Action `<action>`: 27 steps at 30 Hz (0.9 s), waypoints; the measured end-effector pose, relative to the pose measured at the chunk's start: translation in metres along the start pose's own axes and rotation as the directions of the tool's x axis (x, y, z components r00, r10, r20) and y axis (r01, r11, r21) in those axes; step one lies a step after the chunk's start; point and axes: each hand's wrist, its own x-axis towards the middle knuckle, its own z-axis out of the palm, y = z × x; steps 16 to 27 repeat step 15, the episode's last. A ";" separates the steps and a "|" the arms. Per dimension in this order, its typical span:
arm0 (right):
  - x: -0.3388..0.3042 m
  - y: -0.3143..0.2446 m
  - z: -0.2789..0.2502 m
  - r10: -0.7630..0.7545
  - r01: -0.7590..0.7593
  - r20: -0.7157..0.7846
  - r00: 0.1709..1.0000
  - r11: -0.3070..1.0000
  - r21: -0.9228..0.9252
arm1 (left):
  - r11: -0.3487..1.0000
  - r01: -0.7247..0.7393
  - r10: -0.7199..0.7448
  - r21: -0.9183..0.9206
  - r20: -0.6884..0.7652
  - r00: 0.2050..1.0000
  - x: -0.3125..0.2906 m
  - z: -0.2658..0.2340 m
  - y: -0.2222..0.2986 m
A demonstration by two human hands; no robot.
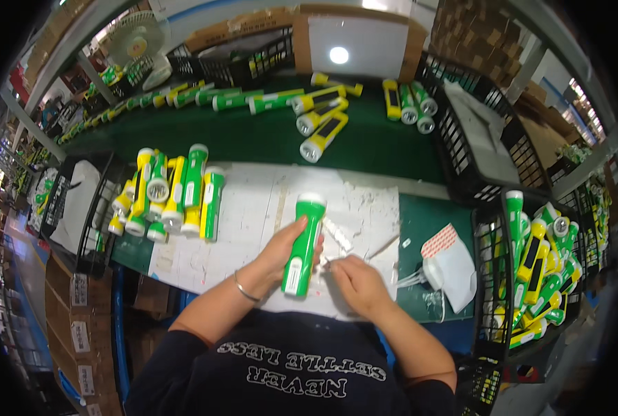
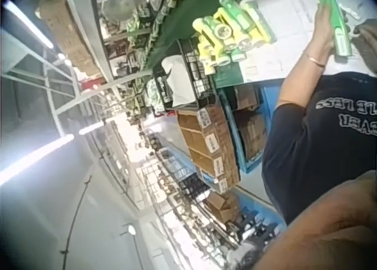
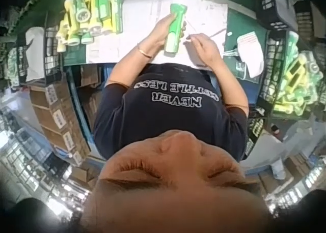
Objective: Assembling, checking, and sorting solar-powered LED flashlights on an assembly line.
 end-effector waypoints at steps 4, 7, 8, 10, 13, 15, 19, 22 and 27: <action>0.012 -0.039 -0.010 -0.153 0.120 -0.042 0.987 0.894 -0.431 | 0.957 -0.157 0.178 0.242 -0.066 0.982 -0.006 0.016 0.007; 0.020 -0.041 -0.002 -0.276 0.240 0.023 0.961 0.788 -0.567 | 0.886 -0.248 0.279 0.391 -0.023 0.960 -0.004 0.010 -0.003; 0.021 -0.040 0.000 -0.323 0.291 0.062 0.944 0.734 -0.613 | 0.858 -0.259 0.297 0.444 -0.017 0.955 -0.005 0.012 -0.005; 0.021 -0.041 0.007 -0.313 0.277 0.054 0.948 0.730 -0.625 | 0.854 -0.282 0.307 0.438 0.014 0.952 -0.008 0.012 -0.009; 0.017 -0.044 0.010 -0.309 0.293 0.083 0.947 0.734 -0.613 | 0.833 -0.333 0.333 0.442 0.080 0.939 -0.011 0.007 -0.011; 0.014 -0.045 0.010 -0.314 0.325 0.123 0.941 0.744 -0.584 | 0.838 -0.361 0.354 0.410 0.095 0.930 -0.012 -0.002 -0.008; 0.014 -0.045 0.010 -0.314 0.325 0.123 0.941 0.744 -0.584 | 0.838 -0.361 0.354 0.410 0.095 0.930 -0.012 -0.002 -0.008; 0.014 -0.045 0.010 -0.314 0.325 0.123 0.941 0.744 -0.584 | 0.838 -0.361 0.354 0.410 0.095 0.930 -0.012 -0.002 -0.008; 0.014 -0.045 0.010 -0.314 0.325 0.123 0.941 0.744 -0.584 | 0.838 -0.361 0.354 0.410 0.095 0.930 -0.012 -0.002 -0.008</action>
